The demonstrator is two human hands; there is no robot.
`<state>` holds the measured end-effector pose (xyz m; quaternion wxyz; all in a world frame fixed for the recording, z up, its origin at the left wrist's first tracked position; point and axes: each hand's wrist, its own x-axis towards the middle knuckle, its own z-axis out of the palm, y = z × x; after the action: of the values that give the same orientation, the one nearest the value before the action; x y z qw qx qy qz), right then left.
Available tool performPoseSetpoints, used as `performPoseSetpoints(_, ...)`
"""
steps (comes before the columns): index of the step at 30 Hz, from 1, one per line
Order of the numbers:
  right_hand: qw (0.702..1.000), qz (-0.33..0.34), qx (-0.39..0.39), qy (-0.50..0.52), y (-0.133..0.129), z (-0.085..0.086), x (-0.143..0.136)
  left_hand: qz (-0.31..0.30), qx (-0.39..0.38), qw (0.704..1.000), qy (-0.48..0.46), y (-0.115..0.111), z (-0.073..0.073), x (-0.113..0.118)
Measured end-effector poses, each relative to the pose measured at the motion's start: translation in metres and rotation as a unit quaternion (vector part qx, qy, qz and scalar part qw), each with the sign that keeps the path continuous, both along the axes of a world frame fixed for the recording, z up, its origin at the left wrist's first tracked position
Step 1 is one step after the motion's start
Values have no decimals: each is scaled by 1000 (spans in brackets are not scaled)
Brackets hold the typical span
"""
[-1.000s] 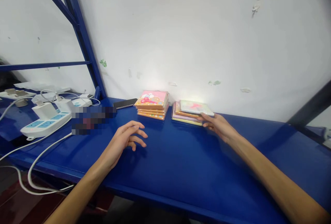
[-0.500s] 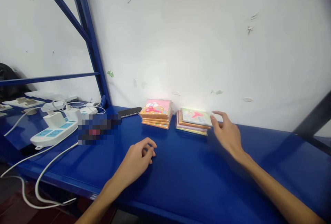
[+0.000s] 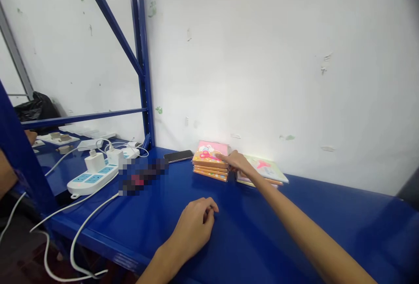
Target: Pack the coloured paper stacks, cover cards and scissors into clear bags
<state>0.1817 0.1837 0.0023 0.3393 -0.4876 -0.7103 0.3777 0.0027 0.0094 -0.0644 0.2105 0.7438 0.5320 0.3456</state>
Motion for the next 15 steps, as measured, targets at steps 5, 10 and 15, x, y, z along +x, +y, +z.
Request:
performPoseSetpoints(5, 997, -66, -26, -36, -8, 7, 24, -1, 7, 1000, -8, 1, -2, -2)
performPoseSetpoints(10, 997, -65, 18, 43, -38, 19, 60, 36, 32, 998, -30, 1, 1, -4)
performPoseSetpoints(15, 995, -9, -24, 100, -83, 4, 99, 79, 89, 989, -88, -7, 9, -2)
